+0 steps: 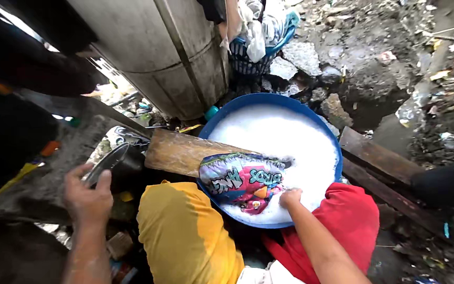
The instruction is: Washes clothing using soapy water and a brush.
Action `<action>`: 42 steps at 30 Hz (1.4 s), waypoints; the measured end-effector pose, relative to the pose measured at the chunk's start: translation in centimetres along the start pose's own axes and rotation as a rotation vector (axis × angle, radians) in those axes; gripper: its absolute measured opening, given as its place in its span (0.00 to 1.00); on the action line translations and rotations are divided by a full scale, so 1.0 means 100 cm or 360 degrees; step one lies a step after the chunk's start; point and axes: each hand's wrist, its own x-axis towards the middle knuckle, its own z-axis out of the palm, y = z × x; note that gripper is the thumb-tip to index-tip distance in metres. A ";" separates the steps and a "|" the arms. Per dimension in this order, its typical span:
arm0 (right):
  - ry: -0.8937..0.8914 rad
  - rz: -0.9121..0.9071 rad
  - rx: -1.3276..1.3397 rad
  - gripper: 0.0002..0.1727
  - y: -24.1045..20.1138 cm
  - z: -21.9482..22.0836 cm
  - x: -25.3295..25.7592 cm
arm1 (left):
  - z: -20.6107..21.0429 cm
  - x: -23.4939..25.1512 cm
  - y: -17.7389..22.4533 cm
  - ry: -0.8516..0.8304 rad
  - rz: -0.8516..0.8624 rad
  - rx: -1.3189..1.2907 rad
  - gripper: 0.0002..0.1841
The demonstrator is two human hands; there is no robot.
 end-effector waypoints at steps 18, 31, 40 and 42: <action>-0.0137 -0.1055 0.0216 0.23 0.015 -0.067 -0.019 | 0.170 0.009 0.060 -0.1128 0.0164 0.0885 0.15; 0.0553 -0.0732 0.1746 0.21 -0.043 -0.093 -0.033 | 0.206 -0.046 0.033 -0.0256 0.0239 0.0581 0.15; 0.0831 -0.0305 0.1191 0.35 -0.061 -0.068 0.007 | 0.235 -0.055 0.014 0.0206 0.0341 0.0215 0.14; 0.0823 -0.0293 0.1561 0.40 -0.073 -0.087 -0.006 | 0.238 -0.055 0.010 0.0255 0.0381 0.0167 0.14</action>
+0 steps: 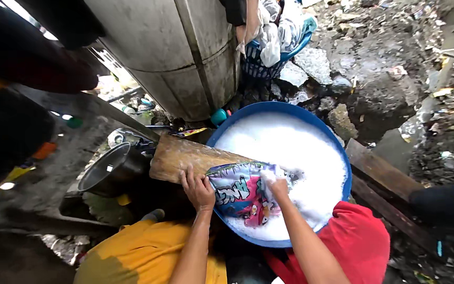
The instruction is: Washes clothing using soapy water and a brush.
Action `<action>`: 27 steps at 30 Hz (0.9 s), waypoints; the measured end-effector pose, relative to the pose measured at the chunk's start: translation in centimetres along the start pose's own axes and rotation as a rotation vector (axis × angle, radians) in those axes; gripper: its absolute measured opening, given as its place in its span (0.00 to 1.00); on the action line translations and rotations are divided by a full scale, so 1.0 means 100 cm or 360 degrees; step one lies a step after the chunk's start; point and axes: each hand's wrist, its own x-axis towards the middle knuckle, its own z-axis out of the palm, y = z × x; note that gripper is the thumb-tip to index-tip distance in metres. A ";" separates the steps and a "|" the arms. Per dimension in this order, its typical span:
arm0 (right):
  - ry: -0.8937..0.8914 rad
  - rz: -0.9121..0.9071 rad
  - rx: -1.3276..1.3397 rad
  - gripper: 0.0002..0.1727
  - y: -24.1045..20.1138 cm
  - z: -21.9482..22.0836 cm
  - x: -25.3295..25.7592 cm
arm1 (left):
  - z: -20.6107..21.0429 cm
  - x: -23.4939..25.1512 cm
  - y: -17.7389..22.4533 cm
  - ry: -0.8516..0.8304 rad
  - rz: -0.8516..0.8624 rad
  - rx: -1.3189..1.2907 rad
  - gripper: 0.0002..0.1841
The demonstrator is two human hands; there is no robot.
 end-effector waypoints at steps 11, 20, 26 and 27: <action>0.0036 -0.0175 -0.0483 0.36 0.001 0.036 0.028 | 0.003 -0.003 -0.008 -0.0028 0.0002 -0.0055 0.14; 0.0120 -0.0908 -0.0127 0.29 -0.084 0.107 -0.044 | -0.001 -0.002 -0.006 -0.0064 -0.0017 -0.0010 0.15; 0.0271 -0.0013 -0.0368 0.42 0.012 0.024 0.057 | 0.006 -0.003 -0.007 -0.0050 -0.0024 -0.0047 0.13; 0.0270 0.0081 -0.0344 0.43 0.003 0.018 0.054 | 0.005 -0.004 -0.007 -0.0051 -0.0020 -0.0039 0.13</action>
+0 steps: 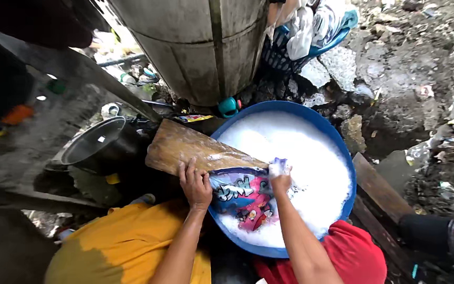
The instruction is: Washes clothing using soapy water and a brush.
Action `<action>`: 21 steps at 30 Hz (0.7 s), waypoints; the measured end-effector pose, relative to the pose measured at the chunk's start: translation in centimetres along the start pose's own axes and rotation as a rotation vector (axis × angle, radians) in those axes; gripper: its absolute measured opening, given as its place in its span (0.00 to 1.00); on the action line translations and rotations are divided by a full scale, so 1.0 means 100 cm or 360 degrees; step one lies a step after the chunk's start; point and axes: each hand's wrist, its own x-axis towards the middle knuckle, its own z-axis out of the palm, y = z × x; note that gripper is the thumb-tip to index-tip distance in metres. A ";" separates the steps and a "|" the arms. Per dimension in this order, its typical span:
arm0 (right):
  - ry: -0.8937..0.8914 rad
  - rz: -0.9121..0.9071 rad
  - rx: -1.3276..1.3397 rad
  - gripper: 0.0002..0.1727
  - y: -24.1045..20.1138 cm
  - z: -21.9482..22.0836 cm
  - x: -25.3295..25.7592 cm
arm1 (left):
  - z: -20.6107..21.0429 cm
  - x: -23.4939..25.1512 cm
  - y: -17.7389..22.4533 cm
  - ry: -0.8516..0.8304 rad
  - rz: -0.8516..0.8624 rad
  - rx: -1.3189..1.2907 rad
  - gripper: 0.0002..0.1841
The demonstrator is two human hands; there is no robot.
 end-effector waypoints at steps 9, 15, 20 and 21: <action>0.0011 -0.0756 0.0026 0.36 -0.037 0.049 -0.061 | -0.003 0.001 -0.001 -0.0115 -0.0040 -0.0049 0.10; -0.0038 -0.0111 0.0090 0.40 -0.027 -0.003 -0.027 | 0.001 0.001 -0.001 -0.0093 0.0022 -0.0076 0.09; 0.0020 -0.1056 0.0140 0.34 -0.071 0.058 -0.107 | -0.004 0.002 0.000 -0.0166 -0.0046 -0.0073 0.07; 0.0060 -0.1001 0.0074 0.35 -0.048 0.057 -0.086 | -0.004 0.003 0.001 -0.0176 -0.0058 -0.0070 0.07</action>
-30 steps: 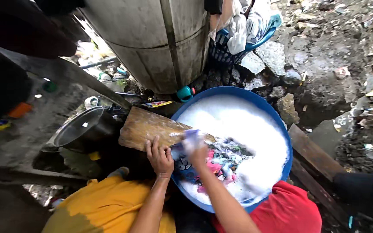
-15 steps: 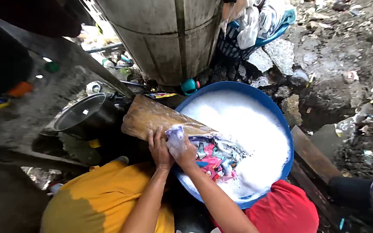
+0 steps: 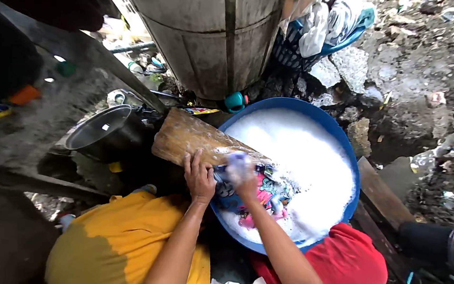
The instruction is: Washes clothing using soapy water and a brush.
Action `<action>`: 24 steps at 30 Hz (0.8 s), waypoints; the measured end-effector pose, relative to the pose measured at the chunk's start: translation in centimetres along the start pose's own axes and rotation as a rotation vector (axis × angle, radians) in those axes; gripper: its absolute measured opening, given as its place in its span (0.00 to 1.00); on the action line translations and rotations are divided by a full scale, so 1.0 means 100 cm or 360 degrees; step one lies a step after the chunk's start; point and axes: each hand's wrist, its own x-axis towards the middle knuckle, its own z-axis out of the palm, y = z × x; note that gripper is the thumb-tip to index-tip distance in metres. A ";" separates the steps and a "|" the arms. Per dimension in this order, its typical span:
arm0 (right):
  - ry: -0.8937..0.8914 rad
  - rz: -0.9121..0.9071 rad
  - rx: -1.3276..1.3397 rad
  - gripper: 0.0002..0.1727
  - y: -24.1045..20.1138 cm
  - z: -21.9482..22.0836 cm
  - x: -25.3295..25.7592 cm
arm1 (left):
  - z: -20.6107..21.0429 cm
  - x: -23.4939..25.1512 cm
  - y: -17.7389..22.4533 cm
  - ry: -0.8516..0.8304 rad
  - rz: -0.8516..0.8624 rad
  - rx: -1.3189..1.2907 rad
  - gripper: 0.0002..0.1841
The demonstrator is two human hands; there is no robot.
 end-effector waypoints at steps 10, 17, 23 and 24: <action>-0.0051 0.0207 0.0140 0.34 -0.051 -0.009 -0.003 | 0.000 0.001 -0.001 -0.0094 -0.0007 -0.0006 0.09; -0.0013 0.0935 -0.0128 0.41 0.109 -0.050 0.017 | 0.001 0.004 0.001 -0.0119 -0.0030 -0.0044 0.05; -0.0026 0.0212 0.0164 0.36 -0.050 -0.007 -0.004 | -0.003 0.003 0.000 -0.0179 -0.0016 0.0021 0.07; -0.0053 0.0120 0.0127 0.37 -0.056 0.000 -0.007 | -0.004 0.002 -0.001 -0.0180 -0.0016 0.0027 0.08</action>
